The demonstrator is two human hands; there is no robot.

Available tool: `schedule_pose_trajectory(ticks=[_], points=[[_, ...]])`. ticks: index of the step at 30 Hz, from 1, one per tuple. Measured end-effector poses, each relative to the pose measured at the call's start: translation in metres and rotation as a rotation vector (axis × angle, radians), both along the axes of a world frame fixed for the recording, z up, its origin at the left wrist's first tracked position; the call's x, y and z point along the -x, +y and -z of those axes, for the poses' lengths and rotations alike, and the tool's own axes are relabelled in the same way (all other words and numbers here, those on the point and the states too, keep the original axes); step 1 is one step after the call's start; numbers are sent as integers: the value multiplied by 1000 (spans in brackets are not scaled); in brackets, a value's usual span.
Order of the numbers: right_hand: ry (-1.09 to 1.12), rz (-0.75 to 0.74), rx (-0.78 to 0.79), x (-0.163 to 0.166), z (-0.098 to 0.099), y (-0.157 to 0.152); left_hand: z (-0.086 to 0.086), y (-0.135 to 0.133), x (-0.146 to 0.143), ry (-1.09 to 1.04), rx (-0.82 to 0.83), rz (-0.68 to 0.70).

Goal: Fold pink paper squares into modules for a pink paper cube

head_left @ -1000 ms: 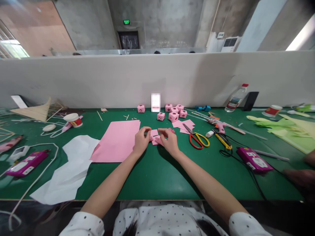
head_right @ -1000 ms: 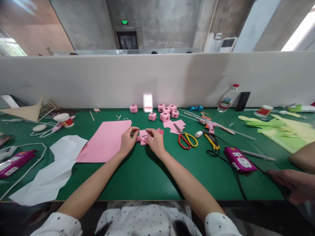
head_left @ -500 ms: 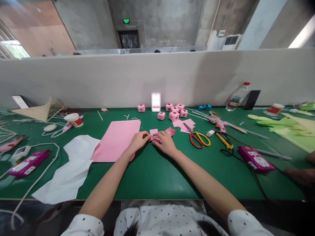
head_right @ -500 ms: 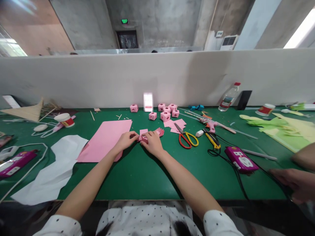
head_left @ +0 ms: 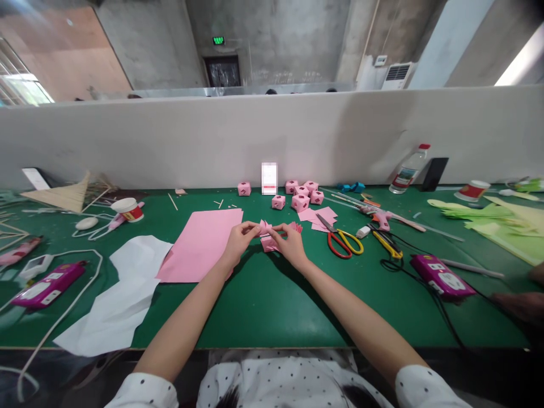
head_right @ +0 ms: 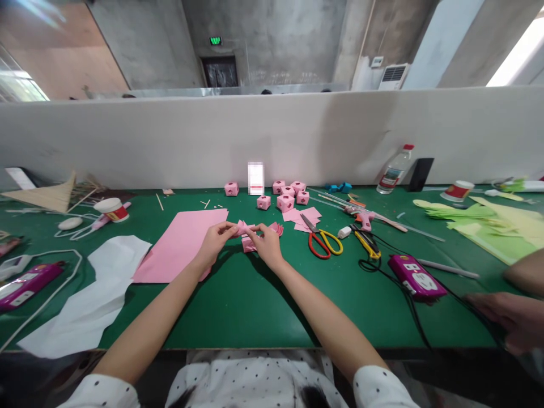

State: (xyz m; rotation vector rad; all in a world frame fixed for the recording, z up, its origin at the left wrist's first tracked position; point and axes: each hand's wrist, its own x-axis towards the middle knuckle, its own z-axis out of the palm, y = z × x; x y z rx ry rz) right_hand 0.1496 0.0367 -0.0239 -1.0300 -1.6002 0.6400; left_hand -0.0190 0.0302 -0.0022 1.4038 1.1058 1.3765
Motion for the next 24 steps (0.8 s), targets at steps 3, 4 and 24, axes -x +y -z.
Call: schedule_pose_trajectory(ticks=[3, 4, 24], points=[[8, 41, -39, 0, -2, -3, 0, -2, -3, 14, -58, -61], [13, 55, -55, 0, -2, -4, -1, -4, -5, 6, -68, -71], [-77, 145, -365, -5, -7, -10, -3, -13, -18, -449, 224, 205]])
